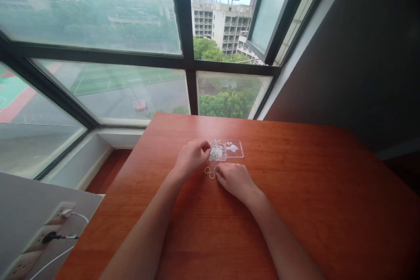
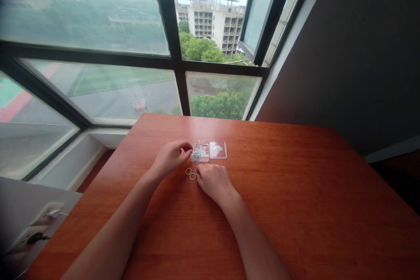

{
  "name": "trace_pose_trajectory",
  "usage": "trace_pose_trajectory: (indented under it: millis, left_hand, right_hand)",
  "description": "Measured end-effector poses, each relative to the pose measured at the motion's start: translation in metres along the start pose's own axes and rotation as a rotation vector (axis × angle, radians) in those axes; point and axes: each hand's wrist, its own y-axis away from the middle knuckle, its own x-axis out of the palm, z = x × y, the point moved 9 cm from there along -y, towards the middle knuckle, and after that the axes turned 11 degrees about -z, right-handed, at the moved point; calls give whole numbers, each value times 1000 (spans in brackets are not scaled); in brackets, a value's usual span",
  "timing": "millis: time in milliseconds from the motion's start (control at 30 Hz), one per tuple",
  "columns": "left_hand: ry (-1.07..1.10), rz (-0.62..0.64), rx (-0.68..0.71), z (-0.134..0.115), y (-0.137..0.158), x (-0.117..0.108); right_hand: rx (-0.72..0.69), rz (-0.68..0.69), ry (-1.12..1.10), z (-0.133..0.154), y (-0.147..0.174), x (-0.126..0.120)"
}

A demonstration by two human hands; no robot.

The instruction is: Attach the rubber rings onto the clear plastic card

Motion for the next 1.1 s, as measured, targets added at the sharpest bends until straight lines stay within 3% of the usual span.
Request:
trace_pose_trajectory:
  millis: [167,400,667,1100]
  left_hand:
    - [46,-1,49,-5,0,2]
    - [77,30,72,-12,2,3]
    - [68,22,79,-13,2,2]
    - [54,30,89,-14,3,3]
  right_hand:
    - [34,-15,-11,-3,-2,2]
    - [92,-118,-107,-13,-2,-15]
    - [134,20,-27,-11,0,2]
    - [153,61,-8,-12,1,4]
